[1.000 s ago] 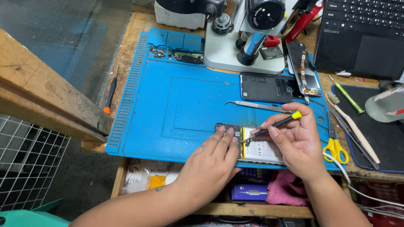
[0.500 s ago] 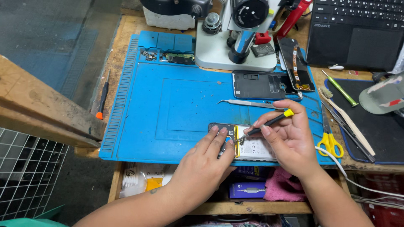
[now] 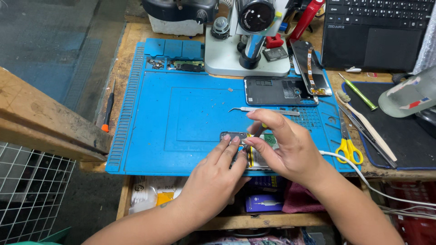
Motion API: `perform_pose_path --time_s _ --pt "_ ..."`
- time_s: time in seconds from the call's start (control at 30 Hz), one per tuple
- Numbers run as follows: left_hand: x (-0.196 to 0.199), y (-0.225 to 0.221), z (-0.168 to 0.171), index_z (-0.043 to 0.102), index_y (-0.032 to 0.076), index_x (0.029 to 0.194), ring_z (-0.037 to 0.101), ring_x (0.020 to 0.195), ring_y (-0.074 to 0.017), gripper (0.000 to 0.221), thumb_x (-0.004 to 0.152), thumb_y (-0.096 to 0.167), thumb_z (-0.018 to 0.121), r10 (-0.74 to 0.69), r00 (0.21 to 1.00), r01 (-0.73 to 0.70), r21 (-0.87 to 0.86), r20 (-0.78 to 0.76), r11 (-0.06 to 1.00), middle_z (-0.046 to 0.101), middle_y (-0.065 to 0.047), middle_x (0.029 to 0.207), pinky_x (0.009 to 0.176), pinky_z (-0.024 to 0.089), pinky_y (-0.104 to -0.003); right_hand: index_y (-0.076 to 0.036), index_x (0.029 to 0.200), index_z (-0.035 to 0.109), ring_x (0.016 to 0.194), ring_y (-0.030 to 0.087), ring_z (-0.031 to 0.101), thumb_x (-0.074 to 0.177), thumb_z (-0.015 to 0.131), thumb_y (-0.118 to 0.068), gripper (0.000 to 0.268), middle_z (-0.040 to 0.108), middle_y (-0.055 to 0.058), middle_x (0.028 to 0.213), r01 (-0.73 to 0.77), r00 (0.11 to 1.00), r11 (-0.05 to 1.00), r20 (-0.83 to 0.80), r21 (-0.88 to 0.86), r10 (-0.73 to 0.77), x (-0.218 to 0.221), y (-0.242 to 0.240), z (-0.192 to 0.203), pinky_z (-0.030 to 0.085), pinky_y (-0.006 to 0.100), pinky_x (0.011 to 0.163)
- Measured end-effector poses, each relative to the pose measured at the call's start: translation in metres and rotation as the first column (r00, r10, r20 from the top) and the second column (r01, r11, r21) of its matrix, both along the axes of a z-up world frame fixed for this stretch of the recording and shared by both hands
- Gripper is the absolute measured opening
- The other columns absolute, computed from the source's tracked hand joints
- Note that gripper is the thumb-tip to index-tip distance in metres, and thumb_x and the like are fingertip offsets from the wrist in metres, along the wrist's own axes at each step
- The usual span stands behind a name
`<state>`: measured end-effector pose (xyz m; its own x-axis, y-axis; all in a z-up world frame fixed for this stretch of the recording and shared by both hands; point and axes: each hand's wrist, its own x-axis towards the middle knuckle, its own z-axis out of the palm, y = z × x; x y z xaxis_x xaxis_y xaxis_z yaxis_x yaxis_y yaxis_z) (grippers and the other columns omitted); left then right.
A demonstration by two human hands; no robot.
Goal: The person reassembles a mobile phone by placing the battery and internal bracket into the chassis and securing them using a small screwdriver.
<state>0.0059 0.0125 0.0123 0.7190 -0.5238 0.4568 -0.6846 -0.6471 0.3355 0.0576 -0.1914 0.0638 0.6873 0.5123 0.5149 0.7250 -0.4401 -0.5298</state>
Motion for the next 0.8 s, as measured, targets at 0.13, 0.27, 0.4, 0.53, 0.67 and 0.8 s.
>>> perform_pose_path --time_s 0.13,0.27,0.4,0.53,0.67,0.8 --pt "0.000 0.001 0.000 0.056 -0.004 0.123 0.052 0.133 -0.0481 0.052 0.085 0.026 0.074 -0.002 1.000 0.002 0.009 -0.022 1.000 0.056 -0.031 0.139 0.102 0.050 -0.048 -0.005 0.145 0.044 0.110 0.024 0.075 0.102 0.061 0.003 0.047 0.071 0.012 0.121 -0.177 0.959 0.967 -0.188 0.185 0.212 -0.003 -0.011 -0.005 0.061 0.033 0.094" --pt "0.000 -0.001 0.000 0.056 -0.005 0.124 0.052 0.133 -0.0482 0.053 0.084 0.026 0.074 0.002 1.000 -0.002 0.004 -0.004 1.000 0.056 -0.032 0.139 0.102 0.050 -0.048 -0.006 0.143 0.046 0.107 0.021 0.077 0.104 0.061 0.003 0.043 0.070 0.010 0.119 -0.164 0.953 0.960 -0.215 0.225 0.213 -0.003 -0.016 -0.016 0.063 0.031 0.091" --pt "-0.002 0.000 -0.001 0.057 -0.005 0.127 0.052 0.132 -0.0483 0.055 0.084 0.025 0.074 0.007 1.000 -0.007 0.001 -0.001 1.000 0.056 -0.032 0.139 0.100 0.050 -0.048 -0.007 0.131 0.051 0.092 0.018 0.077 0.091 0.076 -0.003 0.047 0.066 0.014 0.124 0.050 0.998 0.986 -0.032 0.156 -0.045 0.002 -0.008 -0.026 0.059 0.028 0.076" --pt "-0.002 -0.001 -0.002 0.058 -0.005 0.125 0.053 0.132 -0.0483 0.055 0.083 0.026 0.075 0.006 1.000 -0.006 -0.011 0.013 1.000 0.057 -0.032 0.138 0.103 0.050 -0.048 -0.005 0.132 0.050 0.099 0.021 0.072 0.090 0.073 -0.001 0.048 0.066 0.014 0.124 -0.005 0.999 0.989 -0.042 0.149 0.012 0.000 -0.009 -0.019 0.058 0.032 0.085" --pt "-0.001 -0.001 -0.002 0.058 -0.008 0.125 0.053 0.131 -0.0492 0.055 0.084 0.026 0.075 0.000 0.999 -0.001 0.016 0.045 1.000 0.057 -0.034 0.136 0.103 0.050 -0.048 -0.004 0.137 0.049 0.113 0.024 0.073 0.097 0.060 0.006 0.043 0.069 0.012 0.122 -0.170 0.950 0.963 -0.225 0.211 0.217 -0.007 -0.020 -0.012 0.059 0.035 0.096" --pt "-0.001 -0.001 -0.002 0.058 -0.010 0.126 0.054 0.130 -0.0498 0.058 0.084 0.026 0.075 -0.011 0.999 0.011 0.008 0.053 1.000 0.058 -0.034 0.134 0.104 0.049 -0.048 -0.008 0.131 0.053 0.099 0.017 0.079 0.092 0.075 0.002 0.046 0.070 0.008 0.110 0.032 0.989 0.986 -0.145 0.166 -0.007 -0.003 -0.012 -0.024 0.062 0.026 0.081"
